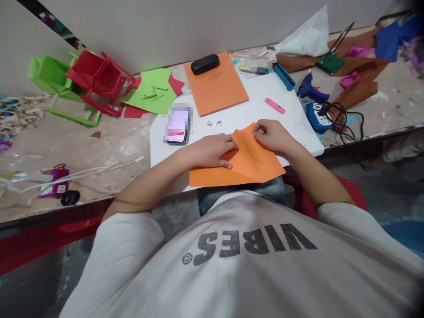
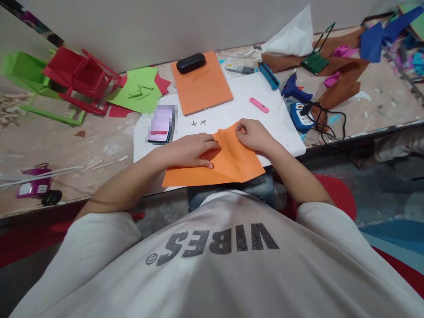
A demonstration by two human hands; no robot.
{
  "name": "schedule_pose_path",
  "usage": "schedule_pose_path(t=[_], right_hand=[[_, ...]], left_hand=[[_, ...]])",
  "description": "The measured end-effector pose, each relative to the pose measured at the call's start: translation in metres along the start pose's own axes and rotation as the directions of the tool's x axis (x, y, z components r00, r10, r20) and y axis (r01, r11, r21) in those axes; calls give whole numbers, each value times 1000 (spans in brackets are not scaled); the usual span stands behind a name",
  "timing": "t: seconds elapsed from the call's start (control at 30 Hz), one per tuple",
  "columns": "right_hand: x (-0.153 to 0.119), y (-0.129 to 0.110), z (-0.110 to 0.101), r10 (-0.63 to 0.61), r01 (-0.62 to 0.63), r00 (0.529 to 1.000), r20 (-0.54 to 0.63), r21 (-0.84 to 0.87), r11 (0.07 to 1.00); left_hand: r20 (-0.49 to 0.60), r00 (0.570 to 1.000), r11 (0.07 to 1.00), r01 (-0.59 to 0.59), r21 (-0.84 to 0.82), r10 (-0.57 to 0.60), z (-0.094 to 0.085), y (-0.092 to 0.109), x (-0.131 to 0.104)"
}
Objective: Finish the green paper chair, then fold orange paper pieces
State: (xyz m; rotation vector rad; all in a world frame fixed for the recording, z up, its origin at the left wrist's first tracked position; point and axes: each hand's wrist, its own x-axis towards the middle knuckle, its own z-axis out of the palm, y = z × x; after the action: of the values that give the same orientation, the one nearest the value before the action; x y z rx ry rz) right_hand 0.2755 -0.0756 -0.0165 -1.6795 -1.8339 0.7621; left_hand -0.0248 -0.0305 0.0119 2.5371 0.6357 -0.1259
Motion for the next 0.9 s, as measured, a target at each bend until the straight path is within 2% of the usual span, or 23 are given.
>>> schedule_pose_path(t=[0.23, 0.5, 0.7, 0.9], right_hand=[[5, 11, 1, 25, -23, 998, -61, 25, 999], [8, 6, 0, 75, -69, 993, -95, 64, 996], [9, 10, 3, 98, -93, 986, -137, 43, 995], [6, 14, 4, 65, -73, 994, -93, -86, 994]], left_hand=[[-25, 998, 998, -64, 9, 64, 26, -12, -4], [-190, 982, 1000, -8, -10, 6, 46, -10, 10], [-142, 990, 999, -25, -41, 19, 52, -16, 13], [-117, 992, 998, -50, -24, 47, 56, -24, 17]])
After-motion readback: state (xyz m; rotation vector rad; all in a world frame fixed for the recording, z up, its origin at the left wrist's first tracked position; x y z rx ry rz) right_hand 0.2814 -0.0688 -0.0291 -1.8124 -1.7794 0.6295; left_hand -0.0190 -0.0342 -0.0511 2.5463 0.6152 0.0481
